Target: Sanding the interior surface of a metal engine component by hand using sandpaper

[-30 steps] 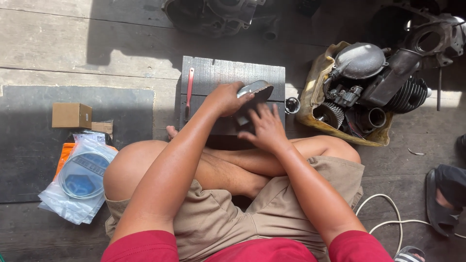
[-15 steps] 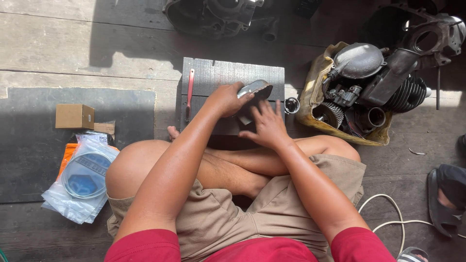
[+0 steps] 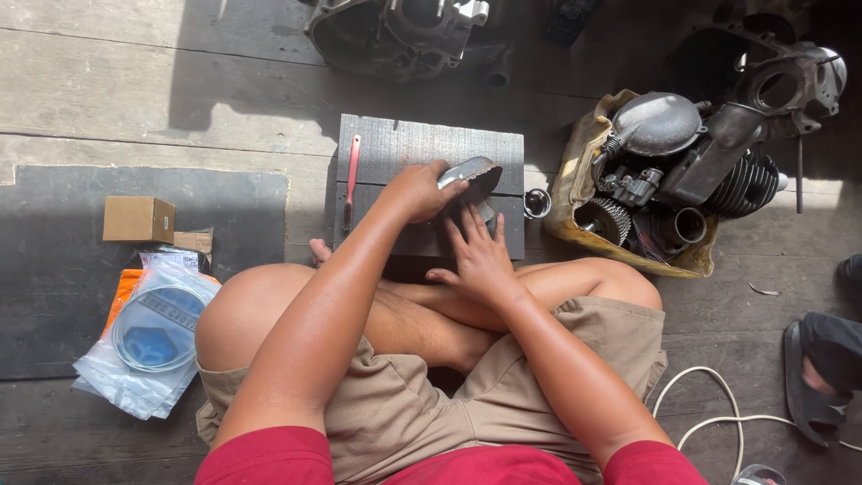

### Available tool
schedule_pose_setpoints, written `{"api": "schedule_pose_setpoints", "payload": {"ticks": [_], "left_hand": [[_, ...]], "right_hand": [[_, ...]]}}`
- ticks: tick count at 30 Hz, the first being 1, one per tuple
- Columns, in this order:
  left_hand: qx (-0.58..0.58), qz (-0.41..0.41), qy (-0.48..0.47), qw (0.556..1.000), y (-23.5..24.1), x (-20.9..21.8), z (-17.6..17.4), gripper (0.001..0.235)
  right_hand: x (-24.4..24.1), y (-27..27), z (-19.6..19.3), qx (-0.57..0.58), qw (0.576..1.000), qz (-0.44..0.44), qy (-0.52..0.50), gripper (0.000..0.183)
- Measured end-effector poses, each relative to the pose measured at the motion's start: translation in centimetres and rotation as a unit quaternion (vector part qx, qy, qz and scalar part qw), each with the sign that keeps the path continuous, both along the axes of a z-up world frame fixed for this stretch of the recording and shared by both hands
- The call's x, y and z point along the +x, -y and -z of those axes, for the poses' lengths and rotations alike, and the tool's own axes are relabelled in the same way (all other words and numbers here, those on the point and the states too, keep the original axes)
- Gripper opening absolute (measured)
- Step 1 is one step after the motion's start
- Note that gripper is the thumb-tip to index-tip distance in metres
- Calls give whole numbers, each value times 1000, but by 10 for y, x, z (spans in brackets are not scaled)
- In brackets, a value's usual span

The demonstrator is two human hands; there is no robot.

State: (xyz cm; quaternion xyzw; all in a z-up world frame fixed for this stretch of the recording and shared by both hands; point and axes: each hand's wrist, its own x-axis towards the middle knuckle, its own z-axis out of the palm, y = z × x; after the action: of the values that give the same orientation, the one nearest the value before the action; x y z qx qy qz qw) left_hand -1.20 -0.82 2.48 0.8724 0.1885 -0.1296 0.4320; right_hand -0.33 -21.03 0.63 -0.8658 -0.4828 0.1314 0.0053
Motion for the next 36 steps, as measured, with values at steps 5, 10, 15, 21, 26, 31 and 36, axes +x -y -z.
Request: {"api": "schedule_pose_setpoints", "payload": {"ticks": [5,10,15,21,26,31,36], "left_hand": [[5,-2,2,1000,-2,4,5,56],[-3,2,22,1000,-2,6,15,56],[-19,-6,24,1000,-4,6,12,56],[-24,-2,28,999,-4,-4,-3,56],[-10,8,15,1000,-6,-5,-20,56],[13,1,19,1000,-1,-6,-14,55],[9,2,31,999,-2,-2,-10,55]], "right_hand": [[15,-3,3,-37,999,0,29,101],[37,3,17,-62,991,-45,112,118],[57,9,26,-36,996,-54,61,119],[54,19,37,46,997,-53,-30,110],[66,20,32,63,994,-84,-43,90],[59,22,42,-8,999,-25,29,93],[45,10,12,-16,999,-7,35,104]]}}
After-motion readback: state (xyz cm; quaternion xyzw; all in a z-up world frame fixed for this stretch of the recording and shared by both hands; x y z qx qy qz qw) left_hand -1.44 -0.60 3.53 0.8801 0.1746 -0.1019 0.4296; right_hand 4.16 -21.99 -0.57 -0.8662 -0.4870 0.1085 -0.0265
